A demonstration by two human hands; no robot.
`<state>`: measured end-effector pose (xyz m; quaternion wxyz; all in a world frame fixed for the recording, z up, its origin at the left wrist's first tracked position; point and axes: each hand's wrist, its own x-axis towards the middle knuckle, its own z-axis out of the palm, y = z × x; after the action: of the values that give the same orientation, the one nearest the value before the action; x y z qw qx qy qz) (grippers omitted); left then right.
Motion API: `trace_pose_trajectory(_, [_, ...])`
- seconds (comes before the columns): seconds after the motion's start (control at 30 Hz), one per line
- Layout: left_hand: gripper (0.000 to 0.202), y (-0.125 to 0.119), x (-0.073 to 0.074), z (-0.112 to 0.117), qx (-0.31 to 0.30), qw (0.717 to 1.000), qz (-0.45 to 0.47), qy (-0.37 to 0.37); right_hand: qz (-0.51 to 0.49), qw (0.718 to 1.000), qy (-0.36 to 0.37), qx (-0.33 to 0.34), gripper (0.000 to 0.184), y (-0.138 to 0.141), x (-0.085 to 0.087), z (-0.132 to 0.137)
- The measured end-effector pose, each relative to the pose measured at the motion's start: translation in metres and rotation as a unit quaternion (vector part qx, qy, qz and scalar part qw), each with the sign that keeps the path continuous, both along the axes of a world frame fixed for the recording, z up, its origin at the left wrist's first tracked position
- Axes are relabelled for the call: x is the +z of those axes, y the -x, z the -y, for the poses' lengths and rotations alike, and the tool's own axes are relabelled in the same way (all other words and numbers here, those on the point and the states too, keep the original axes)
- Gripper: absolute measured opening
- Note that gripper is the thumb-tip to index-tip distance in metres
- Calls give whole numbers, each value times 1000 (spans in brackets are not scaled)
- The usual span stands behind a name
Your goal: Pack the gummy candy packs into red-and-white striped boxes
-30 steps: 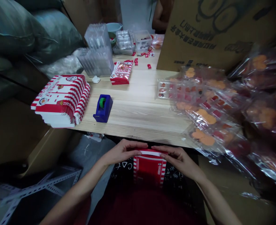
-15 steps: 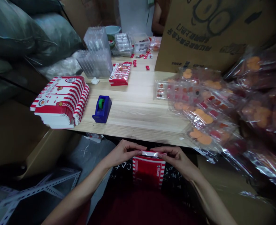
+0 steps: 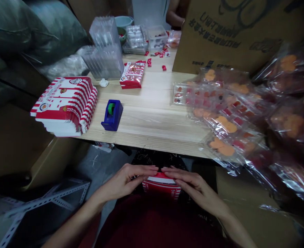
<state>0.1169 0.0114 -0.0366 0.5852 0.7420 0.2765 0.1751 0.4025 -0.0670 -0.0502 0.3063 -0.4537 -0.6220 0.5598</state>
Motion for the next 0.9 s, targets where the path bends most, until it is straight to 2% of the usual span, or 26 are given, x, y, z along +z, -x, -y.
trace_pose_trajectory(0.1, [42, 3, -1, 7, -1, 999, 10, -42, 32, 997, -37, 58, 42, -3, 4, 3])
trace_pose_trajectory(0.17, [43, 4, -5, 10, 4, 998, 19, -67, 51, 995, -43, 73, 46, -3, 6, 5])
trace_pose_trajectory(0.33, [43, -1, -11, 13, 26, 990, -3, -136, 73, 995, -56, 36, 46, 1, 4, 7])
trace_pose_trajectory(0.47, [54, -14, -19, 20, 42, 983, 4, -177, 83, 993, -74, 40, 50, -1, 0, 7])
trace_pose_trajectory(0.57, [53, -21, -26, 25, 52, 976, 33, -208, 90, 993, -64, 46, 52, -4, -1, 10])
trace_pose_trajectory(0.7, [51, -21, -29, 27, 57, 972, 51, -224, 90, 992, -75, 56, 55, -4, -1, 13])
trace_pose_trajectory(0.9, [50, -22, -29, 23, 60, 974, 33, -215, 101, 991, -77, 35, 55, -1, -5, 12])
